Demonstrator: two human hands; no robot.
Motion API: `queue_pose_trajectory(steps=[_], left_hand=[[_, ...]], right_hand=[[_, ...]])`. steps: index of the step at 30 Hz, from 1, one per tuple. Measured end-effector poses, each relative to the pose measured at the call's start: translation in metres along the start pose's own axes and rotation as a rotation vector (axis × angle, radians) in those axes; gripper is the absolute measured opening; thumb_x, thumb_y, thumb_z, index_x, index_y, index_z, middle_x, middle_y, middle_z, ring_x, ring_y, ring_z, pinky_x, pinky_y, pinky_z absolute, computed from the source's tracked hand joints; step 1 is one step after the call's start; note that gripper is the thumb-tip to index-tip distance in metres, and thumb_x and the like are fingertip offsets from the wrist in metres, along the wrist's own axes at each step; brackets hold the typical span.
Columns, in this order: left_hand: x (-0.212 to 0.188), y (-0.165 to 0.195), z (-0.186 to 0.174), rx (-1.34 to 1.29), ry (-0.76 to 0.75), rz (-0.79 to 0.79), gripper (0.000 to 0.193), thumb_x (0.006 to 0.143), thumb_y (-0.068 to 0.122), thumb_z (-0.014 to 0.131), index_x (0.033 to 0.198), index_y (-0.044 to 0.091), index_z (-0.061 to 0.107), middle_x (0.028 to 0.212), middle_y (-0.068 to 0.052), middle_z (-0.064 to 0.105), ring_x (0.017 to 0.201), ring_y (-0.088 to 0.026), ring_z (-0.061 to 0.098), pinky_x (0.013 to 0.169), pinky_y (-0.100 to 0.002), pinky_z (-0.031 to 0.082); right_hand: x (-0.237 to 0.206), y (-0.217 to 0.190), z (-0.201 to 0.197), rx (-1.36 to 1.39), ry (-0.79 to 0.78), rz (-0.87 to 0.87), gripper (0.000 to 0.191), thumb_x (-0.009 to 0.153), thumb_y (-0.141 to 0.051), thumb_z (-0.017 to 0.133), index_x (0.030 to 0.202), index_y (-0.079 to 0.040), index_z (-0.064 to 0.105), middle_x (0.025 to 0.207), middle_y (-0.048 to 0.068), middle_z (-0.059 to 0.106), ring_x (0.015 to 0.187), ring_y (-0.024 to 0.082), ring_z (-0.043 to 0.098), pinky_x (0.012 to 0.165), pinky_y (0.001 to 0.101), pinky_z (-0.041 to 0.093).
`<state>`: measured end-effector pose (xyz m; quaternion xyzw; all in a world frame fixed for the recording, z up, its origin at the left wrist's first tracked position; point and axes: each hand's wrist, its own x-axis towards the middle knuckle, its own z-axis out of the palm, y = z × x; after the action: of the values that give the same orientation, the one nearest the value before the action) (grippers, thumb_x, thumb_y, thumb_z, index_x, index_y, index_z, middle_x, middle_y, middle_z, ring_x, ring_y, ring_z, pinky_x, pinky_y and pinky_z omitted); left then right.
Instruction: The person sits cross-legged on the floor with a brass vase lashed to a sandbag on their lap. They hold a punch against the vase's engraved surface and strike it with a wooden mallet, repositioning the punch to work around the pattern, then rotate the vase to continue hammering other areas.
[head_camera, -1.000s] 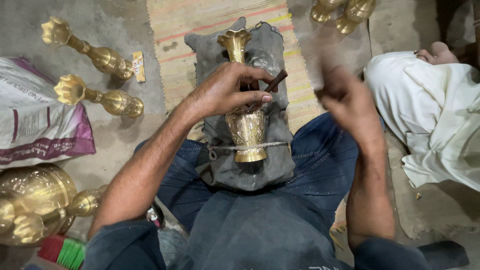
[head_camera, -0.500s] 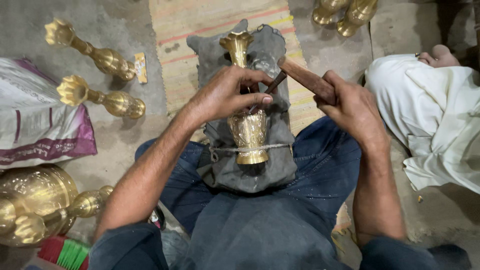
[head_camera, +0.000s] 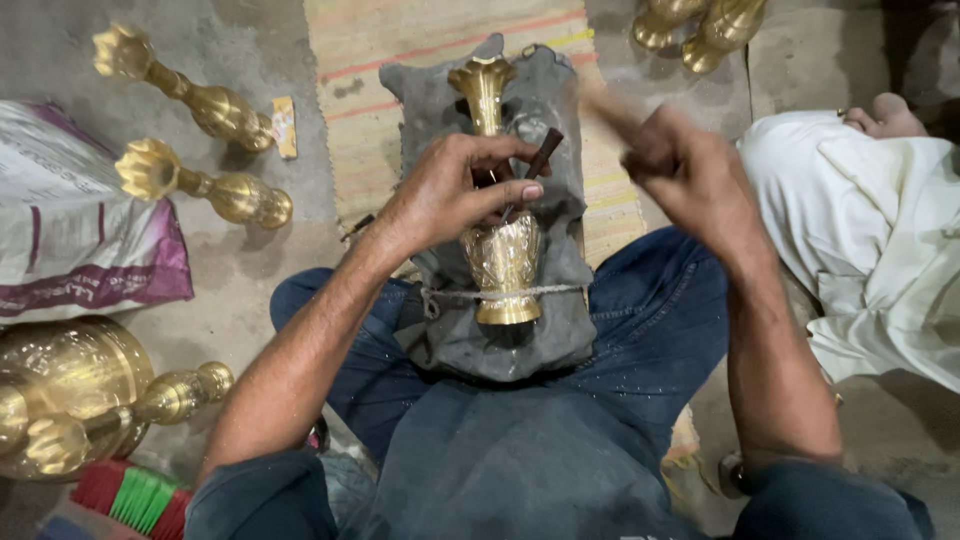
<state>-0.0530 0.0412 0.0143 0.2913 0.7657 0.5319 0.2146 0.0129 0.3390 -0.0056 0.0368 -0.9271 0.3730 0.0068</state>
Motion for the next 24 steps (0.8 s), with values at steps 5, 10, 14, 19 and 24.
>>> queue_pose_trajectory(steps=[5, 10, 14, 19, 24], left_hand=[[-0.007, -0.003, 0.002, 0.103, 0.074, 0.096, 0.041, 0.094, 0.026, 0.078, 0.126, 0.002, 0.069, 0.085, -0.009, 0.08, 0.075, -0.013, 0.079, 0.066, -0.03, 0.063], [-0.01, -0.002, 0.005, -0.087, 0.075, 0.005, 0.038, 0.095, 0.023, 0.075, 0.127, 0.004, 0.068, 0.084, -0.007, 0.079, 0.075, -0.01, 0.078, 0.064, -0.027, 0.065], [-0.013, 0.001, 0.007, -0.065, 0.097, 0.012, 0.037, 0.095, 0.023, 0.075, 0.126, 0.003, 0.069, 0.083, -0.006, 0.08, 0.076, -0.009, 0.078, 0.064, -0.027, 0.064], [-0.013, 0.002, 0.006, 0.014, 0.103, 0.024, 0.038, 0.095, 0.024, 0.076, 0.126, 0.003, 0.069, 0.083, -0.005, 0.08, 0.074, -0.009, 0.078, 0.064, -0.028, 0.062], [-0.011, -0.001, 0.005, 0.012, 0.076, 0.004, 0.037, 0.095, 0.024, 0.076, 0.125, 0.004, 0.072, 0.079, -0.006, 0.079, 0.071, -0.009, 0.076, 0.06, -0.028, 0.059]], right_hand=[[0.006, -0.015, 0.0, -0.109, -0.023, -0.108, 0.028, 0.093, -0.012, 0.077, 0.112, 0.003, 0.063, 0.082, 0.011, 0.069, 0.076, 0.02, 0.069, 0.068, 0.0366, 0.053], [0.008, -0.019, 0.002, 0.237, 0.126, -0.131, 0.041, 0.1, -0.016, 0.077, 0.126, 0.008, 0.058, 0.104, 0.012, 0.07, 0.09, 0.02, 0.065, 0.077, 0.0343, 0.052], [0.01, -0.012, 0.005, 0.478, 0.125, 0.059, 0.033, 0.1, -0.019, 0.08, 0.114, 0.003, 0.059, 0.092, 0.004, 0.072, 0.079, 0.015, 0.07, 0.071, 0.0309, 0.056], [0.01, -0.01, 0.002, -0.121, 0.119, -0.202, 0.031, 0.093, -0.012, 0.081, 0.112, 0.004, 0.064, 0.092, 0.013, 0.072, 0.084, 0.023, 0.07, 0.071, 0.0363, 0.054], [0.01, -0.017, -0.008, 0.175, 0.059, -0.087, 0.021, 0.097, -0.014, 0.08, 0.105, 0.001, 0.066, 0.081, 0.01, 0.07, 0.077, 0.022, 0.069, 0.067, 0.0359, 0.053]])
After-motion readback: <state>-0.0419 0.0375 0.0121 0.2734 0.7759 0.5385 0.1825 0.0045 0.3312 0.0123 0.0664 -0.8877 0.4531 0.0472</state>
